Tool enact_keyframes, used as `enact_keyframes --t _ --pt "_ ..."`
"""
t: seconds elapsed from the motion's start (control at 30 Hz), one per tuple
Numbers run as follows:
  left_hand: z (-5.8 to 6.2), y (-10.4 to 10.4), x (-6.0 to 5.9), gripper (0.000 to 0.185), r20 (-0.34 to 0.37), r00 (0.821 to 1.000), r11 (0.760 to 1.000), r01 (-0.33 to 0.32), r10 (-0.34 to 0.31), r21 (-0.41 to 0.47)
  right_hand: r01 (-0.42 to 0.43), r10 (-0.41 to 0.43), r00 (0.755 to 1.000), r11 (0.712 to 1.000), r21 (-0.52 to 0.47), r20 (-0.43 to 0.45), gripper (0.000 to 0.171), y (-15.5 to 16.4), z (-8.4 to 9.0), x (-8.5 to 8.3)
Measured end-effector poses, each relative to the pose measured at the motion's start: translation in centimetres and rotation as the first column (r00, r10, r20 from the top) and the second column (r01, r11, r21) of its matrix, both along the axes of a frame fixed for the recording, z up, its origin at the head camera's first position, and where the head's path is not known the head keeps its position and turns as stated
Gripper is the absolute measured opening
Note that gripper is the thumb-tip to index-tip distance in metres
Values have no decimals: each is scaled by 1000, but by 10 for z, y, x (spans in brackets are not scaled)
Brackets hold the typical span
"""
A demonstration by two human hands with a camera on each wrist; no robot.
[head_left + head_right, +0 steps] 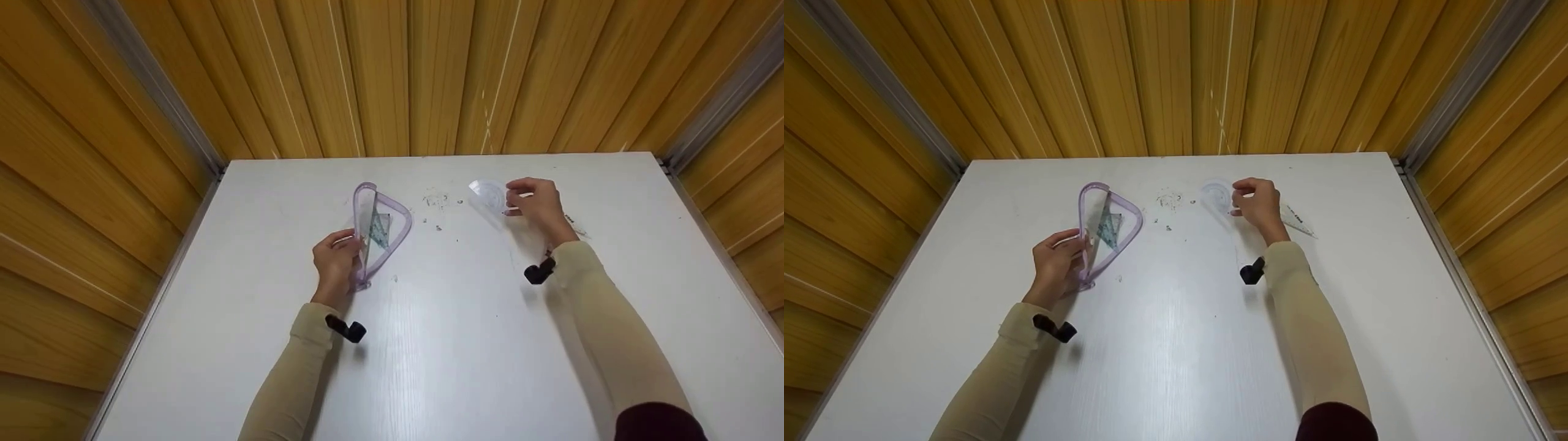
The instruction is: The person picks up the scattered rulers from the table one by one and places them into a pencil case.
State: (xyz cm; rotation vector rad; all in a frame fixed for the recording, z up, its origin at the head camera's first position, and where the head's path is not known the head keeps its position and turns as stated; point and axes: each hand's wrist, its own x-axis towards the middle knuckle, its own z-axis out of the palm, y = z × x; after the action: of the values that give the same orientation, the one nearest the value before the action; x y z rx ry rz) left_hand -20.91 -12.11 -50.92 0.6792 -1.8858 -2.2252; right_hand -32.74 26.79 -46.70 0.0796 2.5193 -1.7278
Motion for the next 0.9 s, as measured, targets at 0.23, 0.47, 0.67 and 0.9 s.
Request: enact_keyframes --t 0.23,0.47,0.67,0.9 --pt "0 0 1 22 11 1000 1000 -8 8 -25 -30 30 1000 1000 -3 1 33 -14 -1 -4" --pt "2 1 0 21 12 1000 999 -4 5 -48 -33 35 999 998 -55 35 35 -29 -2 -6" --pt "3 4 -2 21 31 1000 999 0 1 -38 -24 28 999 996 -82 46 35 -43 0 -6" --pt "2 5 -2 21 -22 1000 1000 1 -1 -4 -6 11 999 995 -97 53 36 -60 1 -5"
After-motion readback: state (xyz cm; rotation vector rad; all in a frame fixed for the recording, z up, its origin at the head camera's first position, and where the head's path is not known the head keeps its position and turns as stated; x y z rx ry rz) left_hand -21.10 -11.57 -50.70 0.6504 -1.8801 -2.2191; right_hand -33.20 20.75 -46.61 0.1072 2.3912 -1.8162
